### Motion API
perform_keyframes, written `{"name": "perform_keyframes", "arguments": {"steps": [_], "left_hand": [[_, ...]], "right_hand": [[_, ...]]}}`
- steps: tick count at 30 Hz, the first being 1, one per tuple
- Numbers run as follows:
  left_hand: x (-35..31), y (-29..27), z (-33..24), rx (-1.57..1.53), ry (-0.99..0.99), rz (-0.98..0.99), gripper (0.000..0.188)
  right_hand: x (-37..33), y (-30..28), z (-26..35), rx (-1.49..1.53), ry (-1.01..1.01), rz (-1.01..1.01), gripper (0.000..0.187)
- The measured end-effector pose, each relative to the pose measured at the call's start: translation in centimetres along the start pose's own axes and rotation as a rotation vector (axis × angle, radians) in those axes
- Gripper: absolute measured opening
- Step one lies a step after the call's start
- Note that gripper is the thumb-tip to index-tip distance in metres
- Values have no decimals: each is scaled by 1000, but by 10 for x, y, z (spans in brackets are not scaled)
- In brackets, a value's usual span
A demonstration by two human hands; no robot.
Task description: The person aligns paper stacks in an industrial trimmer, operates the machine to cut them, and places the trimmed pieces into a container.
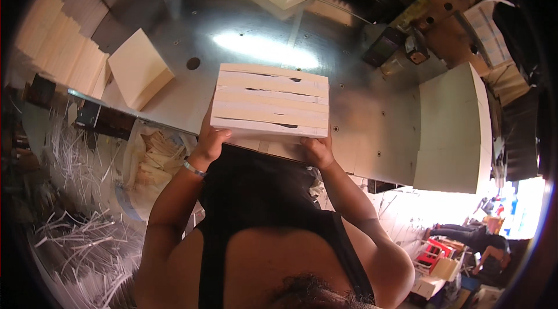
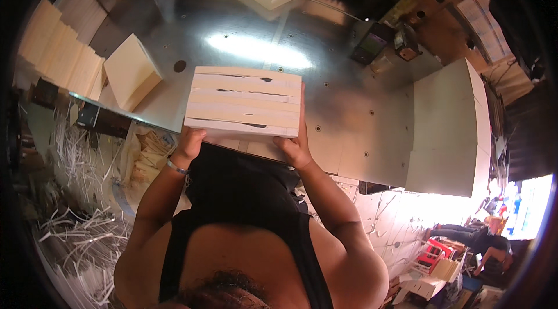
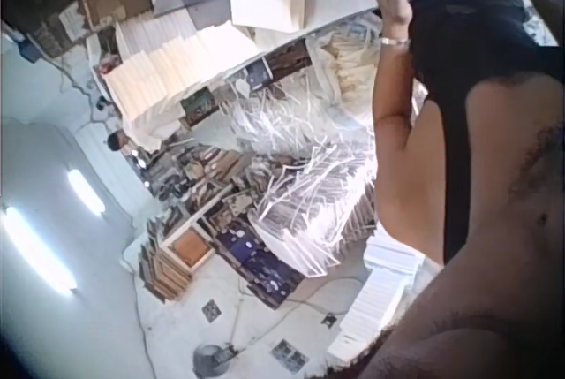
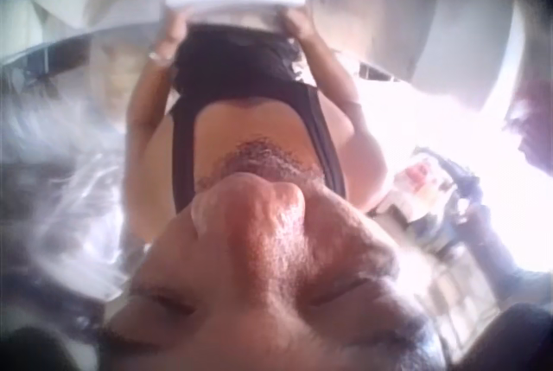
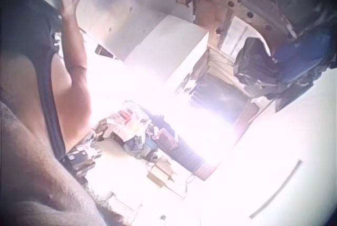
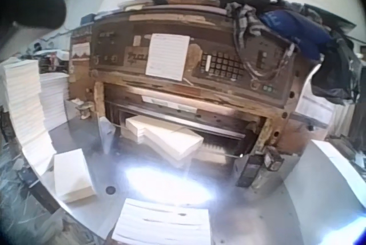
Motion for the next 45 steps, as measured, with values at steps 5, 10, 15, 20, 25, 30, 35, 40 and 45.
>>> {"name": "perform_keyframes", "arguments": {"steps": [5, 10, 15, 20, 25, 30, 35, 40, 45], "left_hand": [[17, 15, -52, 276, 147, 188, 96], [31, 12, -66, 422, 88, 315, 106], [36, 8, -67, 347, 72, 213, 102], [37, 15, -81, 392, 81, 187, 101], [46, 1, -65, 171, -182, 104, 71], [68, -9, -25, 222, -391, 76, 68], [70, 0, -24, 249, -493, 61, 72], [82, -6, -24, 417, -508, 97, 80], [86, -23, -12, 432, -548, 134, 78]], "right_hand": [[17, 13, 72, -298, -159, 106, 120], [22, 3, 80, -420, -83, 141, 126], [23, -5, 82, -380, -167, 92, 123], [20, -8, 103, -476, -284, 74, 114], [10, -7, 119, -499, -85, -61, 97], [19, -28, 91, -492, 115, -172, 94], [26, -33, 67, -481, 209, -153, 95], [26, -37, 64, -495, 282, -99, 93], [23, -32, 84, -672, 200, -118, 76]]}}
Point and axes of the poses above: each hand's wrist, its own x-axis towards the middle knuckle, its own y-axis out of the palm, z = x × y, the point moved 10 cm from there along x, towards the middle knuckle, and after that the axes turned 1 degree about -x, right-handed, at the moved point
